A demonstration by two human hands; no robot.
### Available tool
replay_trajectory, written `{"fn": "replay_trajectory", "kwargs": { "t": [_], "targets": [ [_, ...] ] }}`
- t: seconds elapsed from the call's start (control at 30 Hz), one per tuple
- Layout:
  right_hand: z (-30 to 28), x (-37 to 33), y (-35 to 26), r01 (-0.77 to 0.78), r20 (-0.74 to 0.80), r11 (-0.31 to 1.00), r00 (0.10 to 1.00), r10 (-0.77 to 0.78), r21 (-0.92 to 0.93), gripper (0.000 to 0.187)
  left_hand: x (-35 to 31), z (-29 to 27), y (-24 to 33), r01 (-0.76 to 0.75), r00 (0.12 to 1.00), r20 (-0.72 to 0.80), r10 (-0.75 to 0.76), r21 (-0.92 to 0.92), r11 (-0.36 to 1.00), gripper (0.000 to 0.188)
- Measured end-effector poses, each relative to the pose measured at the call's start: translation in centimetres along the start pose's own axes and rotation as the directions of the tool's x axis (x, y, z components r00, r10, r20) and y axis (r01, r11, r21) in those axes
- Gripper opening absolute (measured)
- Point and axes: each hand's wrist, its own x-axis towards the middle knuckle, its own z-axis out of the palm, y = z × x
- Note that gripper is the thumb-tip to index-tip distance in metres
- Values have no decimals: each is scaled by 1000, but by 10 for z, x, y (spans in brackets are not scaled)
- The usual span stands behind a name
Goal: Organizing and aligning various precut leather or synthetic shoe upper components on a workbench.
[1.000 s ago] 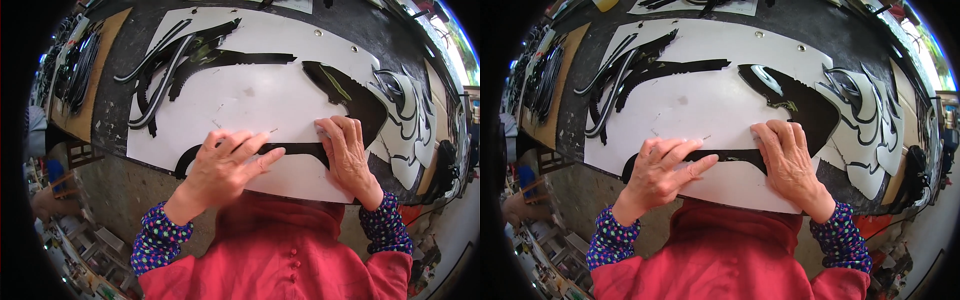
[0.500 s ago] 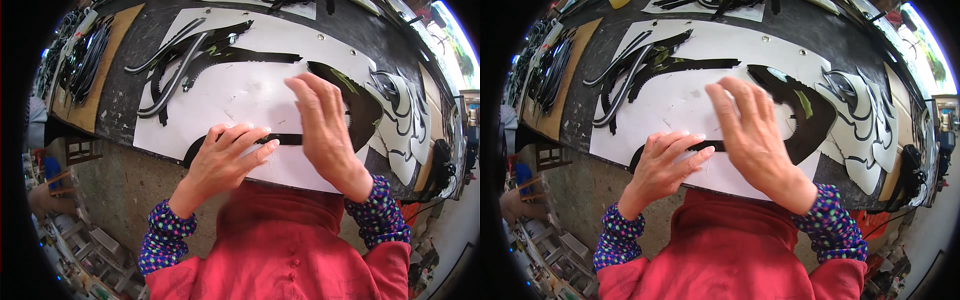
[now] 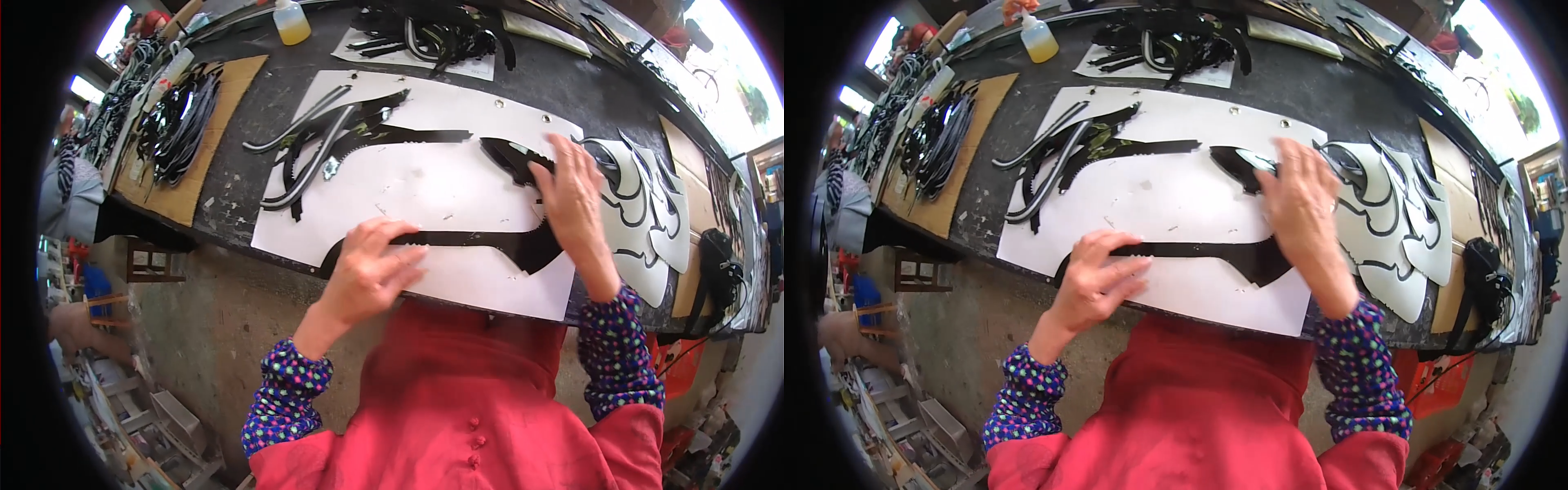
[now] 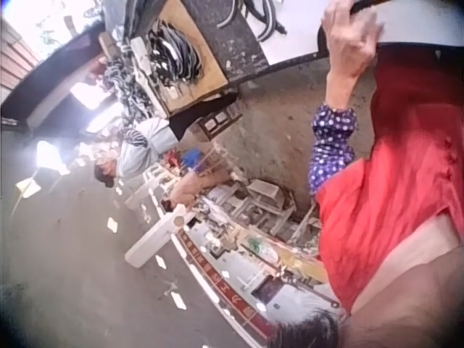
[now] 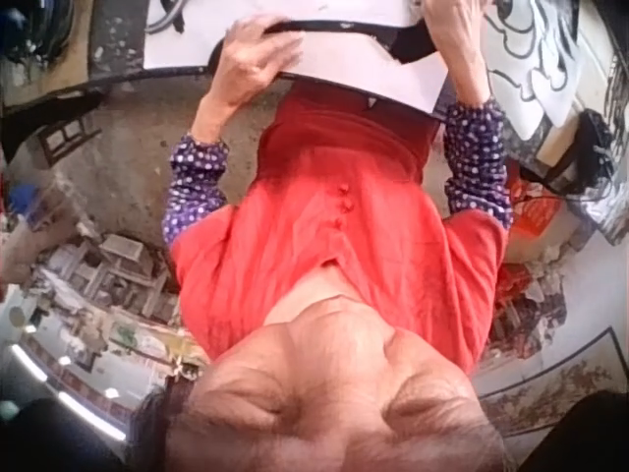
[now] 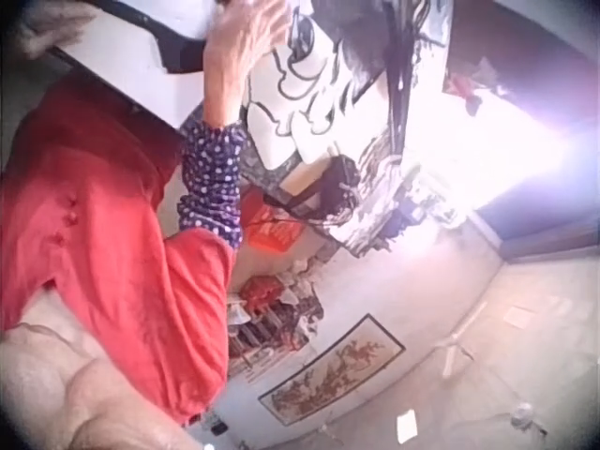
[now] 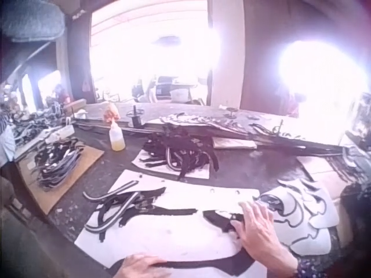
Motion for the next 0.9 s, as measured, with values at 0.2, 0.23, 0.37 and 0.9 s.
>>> {"fn": "replay_trajectory", "kwargs": {
  "t": [0.2,0.23,0.37,0.9],
  "targets": [
    [-33,-4,36,161,3,982,987,-162,-103,39,45,66,86,-56,992,-126,24,-260,964,76],
    [-49,-2,21,59,30,996,998,-61,62,29,53,77,100,-3,990,-132,-50,-373,928,92],
    [-137,12,-62,-176,324,889,945,34,422,17,76,84,154,135,947,-177,-267,-533,835,110],
    [-67,10,-22,-449,503,432,864,-12,782,15,128,-362,-108,154,717,-652,247,494,856,42]
  ]
}}
